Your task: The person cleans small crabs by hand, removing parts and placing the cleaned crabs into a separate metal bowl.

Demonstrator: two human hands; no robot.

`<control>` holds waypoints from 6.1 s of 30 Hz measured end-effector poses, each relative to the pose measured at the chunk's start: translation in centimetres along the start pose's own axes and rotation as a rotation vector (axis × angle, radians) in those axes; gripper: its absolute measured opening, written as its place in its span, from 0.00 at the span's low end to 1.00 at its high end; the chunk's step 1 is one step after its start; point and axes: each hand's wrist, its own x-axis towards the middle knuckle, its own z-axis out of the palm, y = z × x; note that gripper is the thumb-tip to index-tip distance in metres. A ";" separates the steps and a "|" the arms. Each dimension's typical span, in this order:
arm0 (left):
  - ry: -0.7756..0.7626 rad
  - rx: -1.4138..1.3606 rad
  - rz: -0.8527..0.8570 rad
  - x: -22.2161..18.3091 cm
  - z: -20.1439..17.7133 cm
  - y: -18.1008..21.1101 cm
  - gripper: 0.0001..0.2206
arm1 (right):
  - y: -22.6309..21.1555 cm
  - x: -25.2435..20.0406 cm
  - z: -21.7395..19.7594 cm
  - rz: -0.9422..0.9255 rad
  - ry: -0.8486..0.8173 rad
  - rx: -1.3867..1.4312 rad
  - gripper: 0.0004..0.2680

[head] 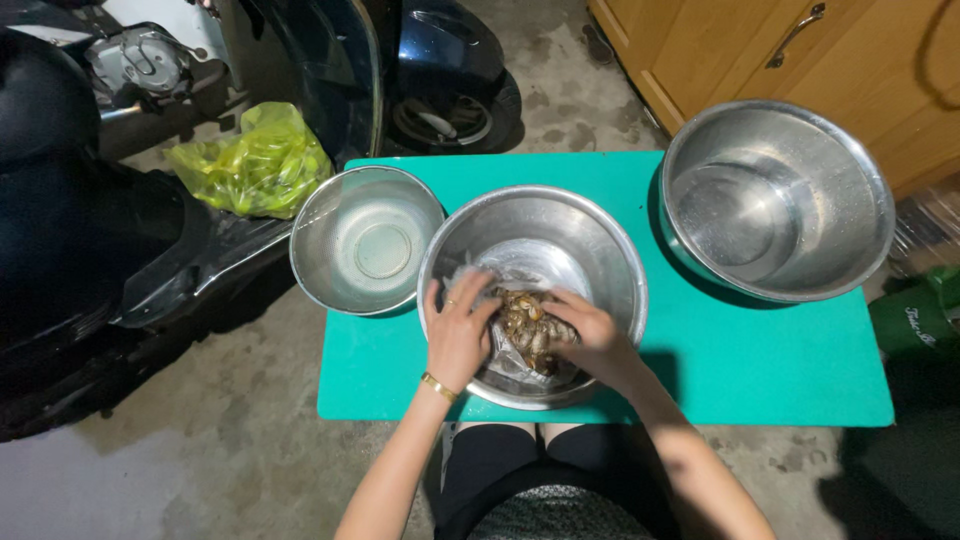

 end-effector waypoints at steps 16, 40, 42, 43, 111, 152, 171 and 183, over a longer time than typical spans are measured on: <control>-0.117 0.012 -0.176 -2.0 -3.1 0.2 0.09 | -2.6 4.2 2.5 -0.092 -0.128 -0.273 0.08; 0.450 -0.413 -0.683 2.4 0.9 -17.9 0.17 | 9.7 -3.5 -6.9 0.541 0.664 -0.099 0.11; 0.502 -0.442 -0.595 5.6 -1.1 -16.0 0.18 | 8.3 -5.2 -5.8 0.574 0.697 -0.071 0.10; 0.561 -0.468 -0.516 7.2 -1.8 -15.1 0.20 | 7.8 -5.8 -5.4 0.579 0.707 -0.074 0.10; 0.139 -0.977 -0.409 1.2 -1.6 2.1 0.05 | -3.2 5.0 1.1 0.302 0.097 0.830 0.06; 0.410 -1.470 -0.614 -0.3 1.7 -0.9 0.05 | -5.4 6.9 4.6 0.425 0.007 1.581 0.07; 0.109 -0.922 -0.056 8.3 -1.3 6.7 0.10 | 0.3 2.8 7.5 0.444 -0.006 1.673 0.07; 0.076 -0.269 -0.032 11.9 3.4 -0.2 0.24 | -1.8 -4.9 0.8 0.467 0.026 1.222 0.08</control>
